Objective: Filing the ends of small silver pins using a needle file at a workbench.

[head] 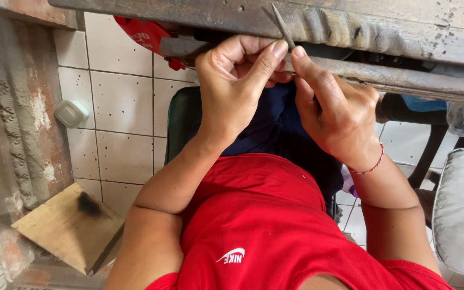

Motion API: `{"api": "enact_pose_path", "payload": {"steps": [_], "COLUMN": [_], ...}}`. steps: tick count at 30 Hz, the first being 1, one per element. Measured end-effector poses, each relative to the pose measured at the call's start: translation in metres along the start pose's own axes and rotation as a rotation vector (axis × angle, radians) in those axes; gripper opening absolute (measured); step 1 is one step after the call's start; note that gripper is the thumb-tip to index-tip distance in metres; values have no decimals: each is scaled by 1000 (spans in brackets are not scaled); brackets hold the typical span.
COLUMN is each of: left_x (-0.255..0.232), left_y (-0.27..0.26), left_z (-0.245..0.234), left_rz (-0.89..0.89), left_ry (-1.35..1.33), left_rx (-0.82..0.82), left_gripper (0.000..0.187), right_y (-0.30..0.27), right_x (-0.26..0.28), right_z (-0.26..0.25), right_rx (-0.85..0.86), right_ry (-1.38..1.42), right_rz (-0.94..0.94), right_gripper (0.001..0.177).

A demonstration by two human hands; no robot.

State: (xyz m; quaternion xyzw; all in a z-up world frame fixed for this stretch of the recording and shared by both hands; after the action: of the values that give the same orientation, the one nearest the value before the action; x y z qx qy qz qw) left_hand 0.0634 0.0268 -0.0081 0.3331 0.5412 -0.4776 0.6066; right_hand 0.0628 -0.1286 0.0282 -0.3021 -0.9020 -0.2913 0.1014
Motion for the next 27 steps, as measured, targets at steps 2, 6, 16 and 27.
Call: {"api": "enact_pose_path", "payload": {"steps": [2, 6, 16, 27], "left_x": [0, -2, 14, -56], "left_y": [2, 4, -43, -43], "left_z": [0, -3, 12, 4], "left_rz": [2, -58, -502, 392], "left_ry": [8, 40, -215, 390], "left_rx": [3, 74, 808, 290], "left_gripper": [17, 22, 17, 12], "right_y": [19, 23, 31, 14], "right_x": [2, -10, 11, -5], "right_z": [-4, -10, -32, -19], "right_rx": [21, 76, 214, 87], "right_ry": [80, 305, 829, 520], "right_rz": [15, 234, -20, 416], "right_gripper": [27, 32, 17, 12]}}
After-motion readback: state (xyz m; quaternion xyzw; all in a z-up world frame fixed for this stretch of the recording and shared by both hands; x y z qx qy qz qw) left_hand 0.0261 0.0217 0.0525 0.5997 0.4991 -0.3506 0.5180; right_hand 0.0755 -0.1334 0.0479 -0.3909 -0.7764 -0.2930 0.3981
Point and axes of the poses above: each hand's wrist, its own y-axis towards the middle knuckle, its own z-axis out of the palm, x = y × z, the point moved 7 cm from there along y, towards the middle knuckle, and after that the axes turned 5 degrees about y, right-handed, at the moved point
